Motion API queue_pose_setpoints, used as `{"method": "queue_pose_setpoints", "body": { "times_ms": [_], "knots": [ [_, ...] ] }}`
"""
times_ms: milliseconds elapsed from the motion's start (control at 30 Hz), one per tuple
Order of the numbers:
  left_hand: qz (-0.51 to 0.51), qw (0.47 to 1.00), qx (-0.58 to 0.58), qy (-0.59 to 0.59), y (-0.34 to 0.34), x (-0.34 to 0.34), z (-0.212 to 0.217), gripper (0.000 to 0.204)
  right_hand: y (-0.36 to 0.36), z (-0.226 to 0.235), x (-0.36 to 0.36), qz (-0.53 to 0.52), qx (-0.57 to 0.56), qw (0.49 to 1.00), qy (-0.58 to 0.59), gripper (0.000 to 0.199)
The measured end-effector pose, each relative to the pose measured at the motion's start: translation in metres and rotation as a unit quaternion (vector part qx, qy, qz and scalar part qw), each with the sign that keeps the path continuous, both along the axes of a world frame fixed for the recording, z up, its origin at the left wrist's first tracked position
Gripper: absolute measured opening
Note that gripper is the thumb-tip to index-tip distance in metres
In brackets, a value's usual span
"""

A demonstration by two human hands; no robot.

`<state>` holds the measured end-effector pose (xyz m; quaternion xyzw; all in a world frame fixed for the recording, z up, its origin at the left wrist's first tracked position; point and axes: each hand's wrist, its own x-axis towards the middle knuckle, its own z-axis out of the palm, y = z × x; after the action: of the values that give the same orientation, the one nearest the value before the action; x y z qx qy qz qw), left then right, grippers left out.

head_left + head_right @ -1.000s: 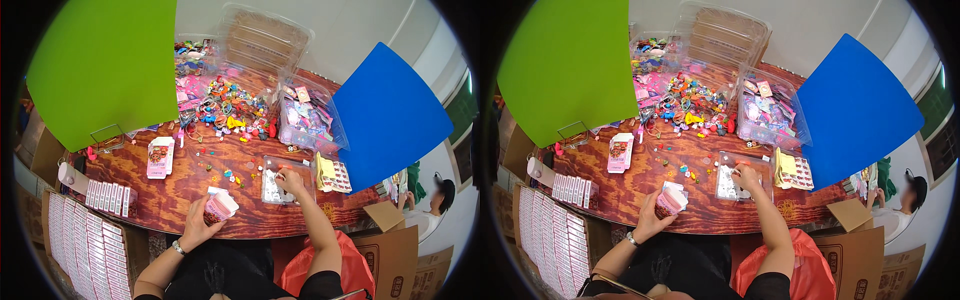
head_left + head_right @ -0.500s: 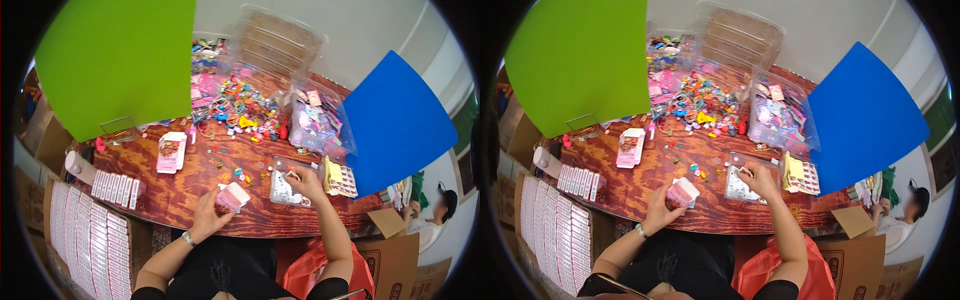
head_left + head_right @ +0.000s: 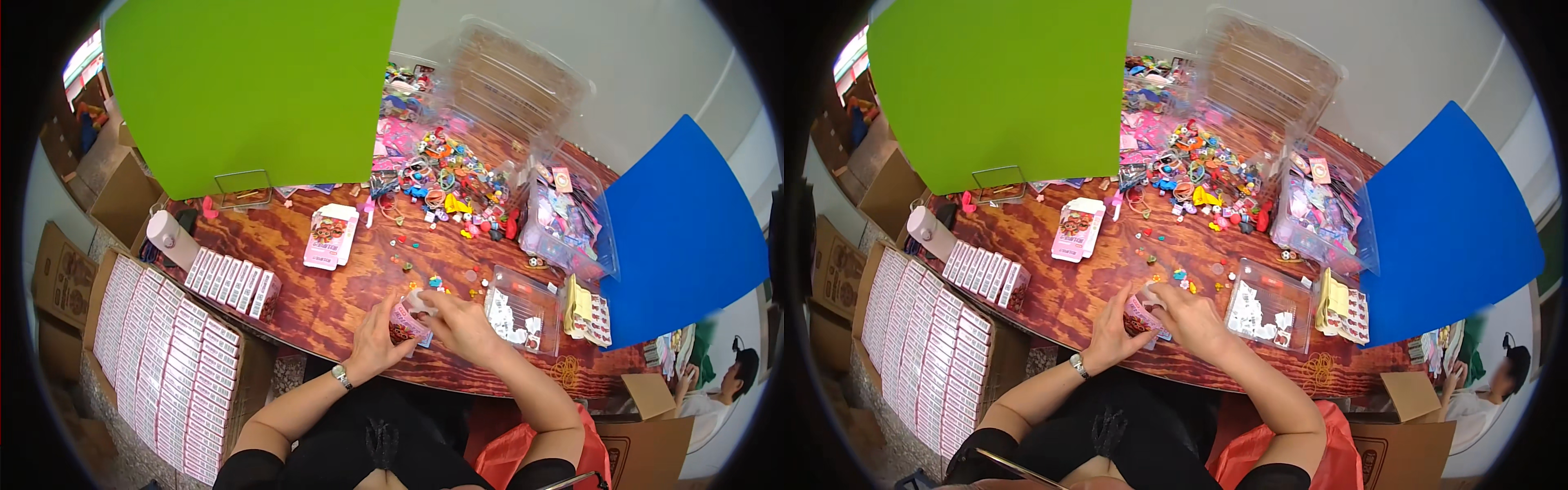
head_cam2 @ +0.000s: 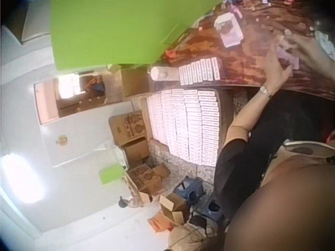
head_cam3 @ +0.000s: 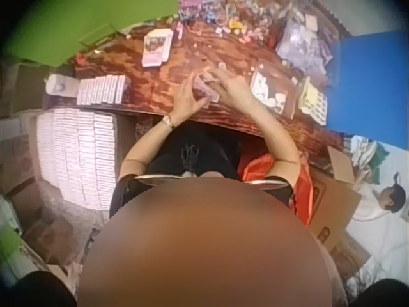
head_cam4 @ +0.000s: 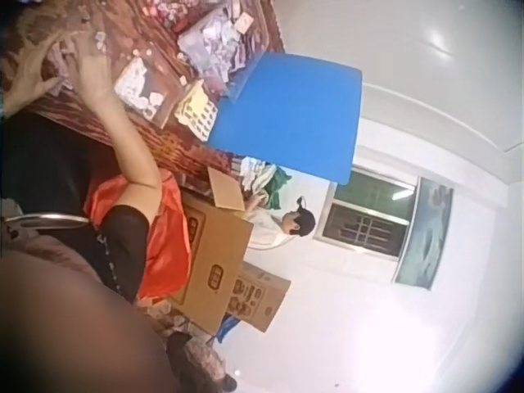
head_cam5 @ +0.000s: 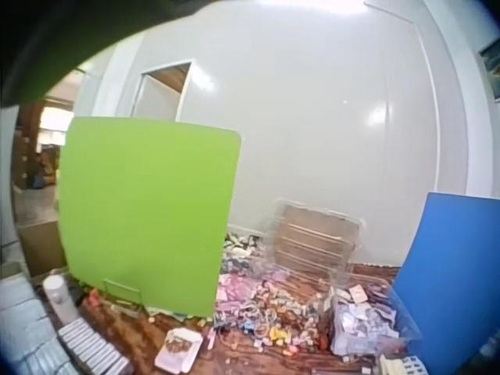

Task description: Packaging small toy components and accessories into pink plastic containers on a workbench.

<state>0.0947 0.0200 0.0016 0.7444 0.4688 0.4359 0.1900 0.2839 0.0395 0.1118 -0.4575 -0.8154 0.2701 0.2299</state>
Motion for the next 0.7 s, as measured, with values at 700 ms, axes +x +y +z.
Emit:
{"method": "queue_pose_setpoints", "body": {
  "times_ms": [700],
  "knots": [
    [-0.066,0.992,0.064,-0.081,0.005,-0.023,0.003,0.086,-0.021,-0.054,-0.015,-0.024,0.262,0.961,0.085,0.025]
  ]
}}
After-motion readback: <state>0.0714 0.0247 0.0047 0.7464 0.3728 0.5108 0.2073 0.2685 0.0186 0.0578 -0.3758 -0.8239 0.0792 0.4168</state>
